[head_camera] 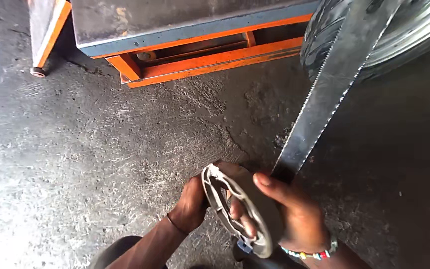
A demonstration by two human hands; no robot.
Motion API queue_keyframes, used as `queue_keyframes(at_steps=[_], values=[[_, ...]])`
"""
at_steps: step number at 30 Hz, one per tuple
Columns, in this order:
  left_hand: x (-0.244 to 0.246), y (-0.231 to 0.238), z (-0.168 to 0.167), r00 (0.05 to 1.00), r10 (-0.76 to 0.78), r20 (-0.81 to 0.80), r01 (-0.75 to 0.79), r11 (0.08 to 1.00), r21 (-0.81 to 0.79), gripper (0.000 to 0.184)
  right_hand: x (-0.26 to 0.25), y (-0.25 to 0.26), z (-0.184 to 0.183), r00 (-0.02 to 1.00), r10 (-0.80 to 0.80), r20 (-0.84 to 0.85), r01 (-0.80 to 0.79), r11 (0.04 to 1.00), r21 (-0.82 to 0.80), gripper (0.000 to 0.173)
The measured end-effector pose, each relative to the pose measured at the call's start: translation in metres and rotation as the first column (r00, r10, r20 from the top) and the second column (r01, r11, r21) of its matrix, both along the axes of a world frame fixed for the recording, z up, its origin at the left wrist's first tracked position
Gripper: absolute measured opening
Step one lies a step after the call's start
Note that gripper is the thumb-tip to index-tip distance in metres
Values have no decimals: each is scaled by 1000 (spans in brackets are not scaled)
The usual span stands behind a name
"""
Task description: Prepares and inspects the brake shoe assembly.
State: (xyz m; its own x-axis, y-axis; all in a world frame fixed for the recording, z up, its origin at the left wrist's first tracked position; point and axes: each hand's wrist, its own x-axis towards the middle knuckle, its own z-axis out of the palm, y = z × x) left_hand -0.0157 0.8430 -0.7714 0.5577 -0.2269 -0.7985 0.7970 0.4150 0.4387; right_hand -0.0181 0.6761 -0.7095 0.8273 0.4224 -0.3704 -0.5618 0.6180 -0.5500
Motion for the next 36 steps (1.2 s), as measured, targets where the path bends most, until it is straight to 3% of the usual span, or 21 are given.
queue_keyframes(at_steps=[3,7,13,17,20,24,29,33,36], values=[[5,5,8,998,6,56,11,952,-304,64,6,-7,-5,987,-35,-158,63,983,175,42],[8,8,31,996,84,-2,-77,906,-416,64,7,-10,-18,933,-110,-342,190,959,212,42],[-8,14,28,990,80,119,30,695,-718,64,0,-9,-28,966,84,-243,33,898,440,42],[-12,20,32,992,82,91,10,687,-727,43,-3,-14,-26,968,234,-93,-151,834,530,46],[-14,22,26,992,77,104,21,694,-720,49,0,-13,-17,952,306,0,-258,803,537,49],[-13,25,26,990,95,107,22,634,-773,56,3,-8,-15,967,247,-61,-194,872,449,49],[-10,25,26,981,114,157,60,589,-806,58,-2,-6,-32,960,177,-218,-58,885,463,48],[-10,23,26,987,65,150,83,593,-801,59,-1,-10,-25,976,200,-88,-133,861,491,47],[-11,22,24,987,56,154,74,687,-723,65,-1,-10,-21,961,276,-8,-232,823,519,50]])
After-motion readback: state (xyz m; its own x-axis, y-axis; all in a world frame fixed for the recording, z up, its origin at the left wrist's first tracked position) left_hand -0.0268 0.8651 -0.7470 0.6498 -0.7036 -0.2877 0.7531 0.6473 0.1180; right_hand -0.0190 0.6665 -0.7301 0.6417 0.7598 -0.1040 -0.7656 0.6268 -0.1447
